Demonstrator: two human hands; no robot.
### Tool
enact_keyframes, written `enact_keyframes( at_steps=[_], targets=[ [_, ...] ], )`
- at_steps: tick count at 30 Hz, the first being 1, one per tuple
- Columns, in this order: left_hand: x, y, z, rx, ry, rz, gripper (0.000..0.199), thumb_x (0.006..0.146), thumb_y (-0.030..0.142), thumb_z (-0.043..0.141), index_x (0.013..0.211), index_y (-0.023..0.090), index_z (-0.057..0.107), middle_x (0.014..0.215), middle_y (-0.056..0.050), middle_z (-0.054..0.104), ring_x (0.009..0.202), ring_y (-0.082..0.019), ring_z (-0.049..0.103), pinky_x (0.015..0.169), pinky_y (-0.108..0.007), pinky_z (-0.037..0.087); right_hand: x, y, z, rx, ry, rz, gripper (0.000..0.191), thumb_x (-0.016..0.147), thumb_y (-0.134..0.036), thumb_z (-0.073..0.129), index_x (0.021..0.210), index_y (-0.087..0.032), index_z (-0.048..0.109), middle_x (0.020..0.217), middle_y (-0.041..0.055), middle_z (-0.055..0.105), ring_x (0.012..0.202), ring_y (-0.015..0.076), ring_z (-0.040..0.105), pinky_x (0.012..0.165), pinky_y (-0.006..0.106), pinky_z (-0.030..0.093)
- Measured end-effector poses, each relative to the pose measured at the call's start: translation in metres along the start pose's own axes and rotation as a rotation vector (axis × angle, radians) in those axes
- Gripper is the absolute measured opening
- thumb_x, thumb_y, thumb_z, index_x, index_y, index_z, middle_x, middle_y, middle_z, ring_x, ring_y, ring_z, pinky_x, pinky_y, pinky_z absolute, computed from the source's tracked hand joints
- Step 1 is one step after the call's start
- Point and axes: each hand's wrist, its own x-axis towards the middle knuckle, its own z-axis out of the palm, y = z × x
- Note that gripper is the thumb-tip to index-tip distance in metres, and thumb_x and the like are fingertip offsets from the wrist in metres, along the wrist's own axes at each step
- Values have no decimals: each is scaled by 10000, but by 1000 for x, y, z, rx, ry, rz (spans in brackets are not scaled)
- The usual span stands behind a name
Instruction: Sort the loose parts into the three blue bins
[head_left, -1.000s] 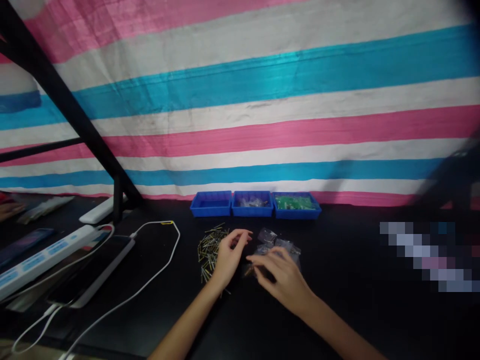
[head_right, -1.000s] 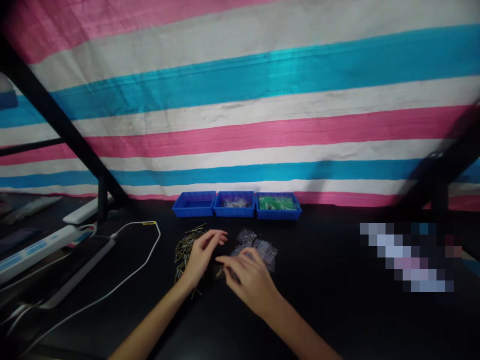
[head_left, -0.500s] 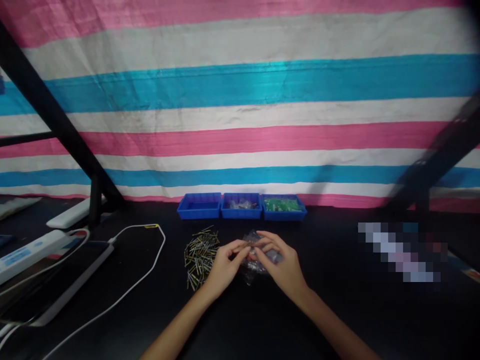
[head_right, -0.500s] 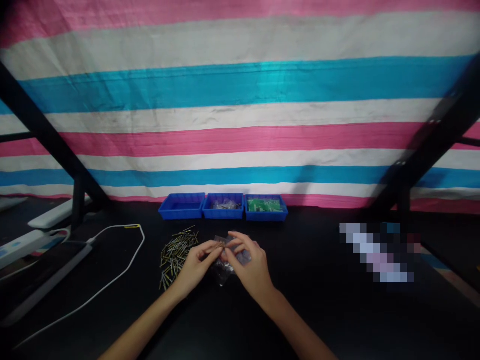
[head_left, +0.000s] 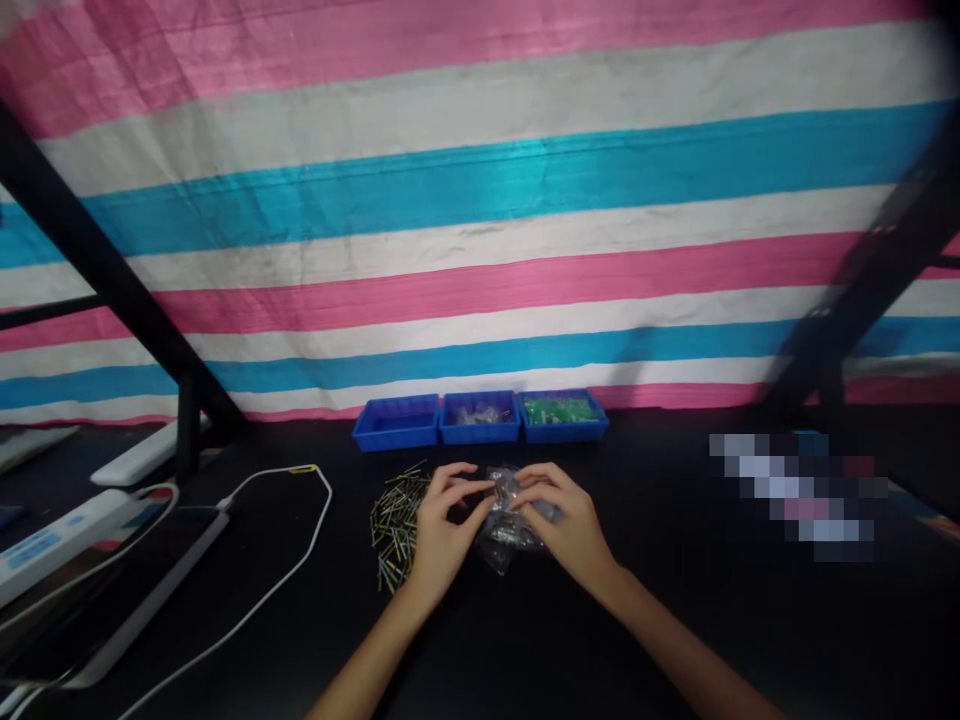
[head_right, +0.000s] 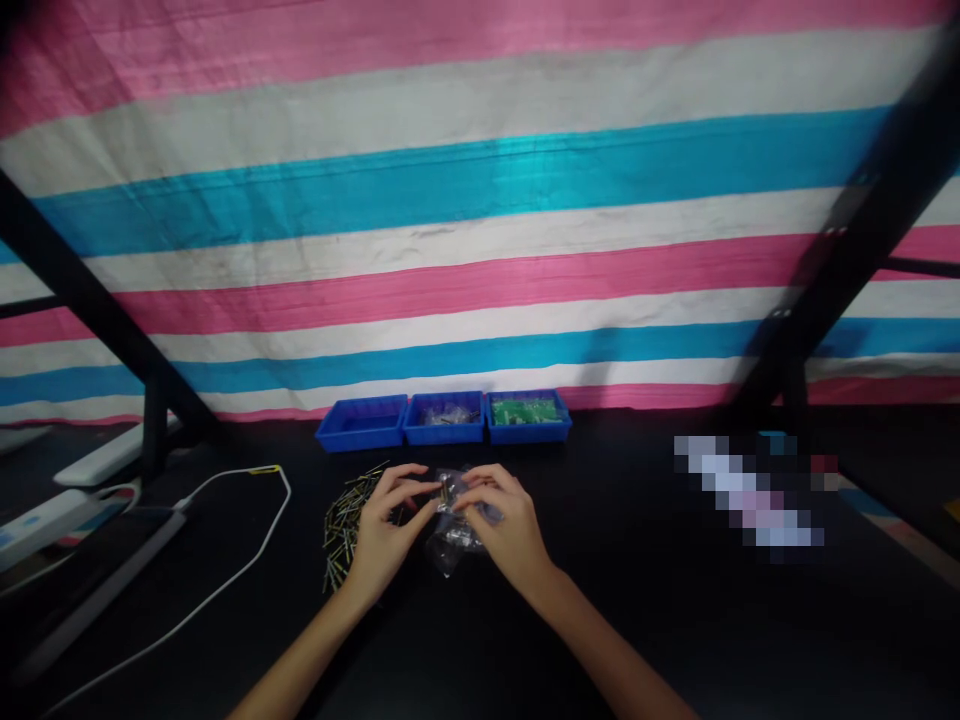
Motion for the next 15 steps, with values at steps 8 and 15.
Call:
enact_keyframes(
  at_steps=[8, 15],
  targets=[
    [-2, -1, 2, -3, -5, 11, 146, 721, 219, 639, 856, 247, 688, 1079, -52, 504, 772, -134, 546, 639, -273, 470, 1, 5, -1, 14, 26, 24, 230, 711, -54, 528, 640, -214, 678, 1095, 57, 523, 945, 192, 528, 784, 341, 457],
    [-2, 1, 6, 0, 13, -19, 119, 723, 278, 636, 814, 230, 693, 1057, -63, 522, 767, -148, 549, 626, -279, 461, 2, 0, 0, 40, 93, 48, 110, 756, -180, 569, 768, -222, 671, 1031, 67, 549, 943, 191, 541, 828, 352, 450]
  ],
)
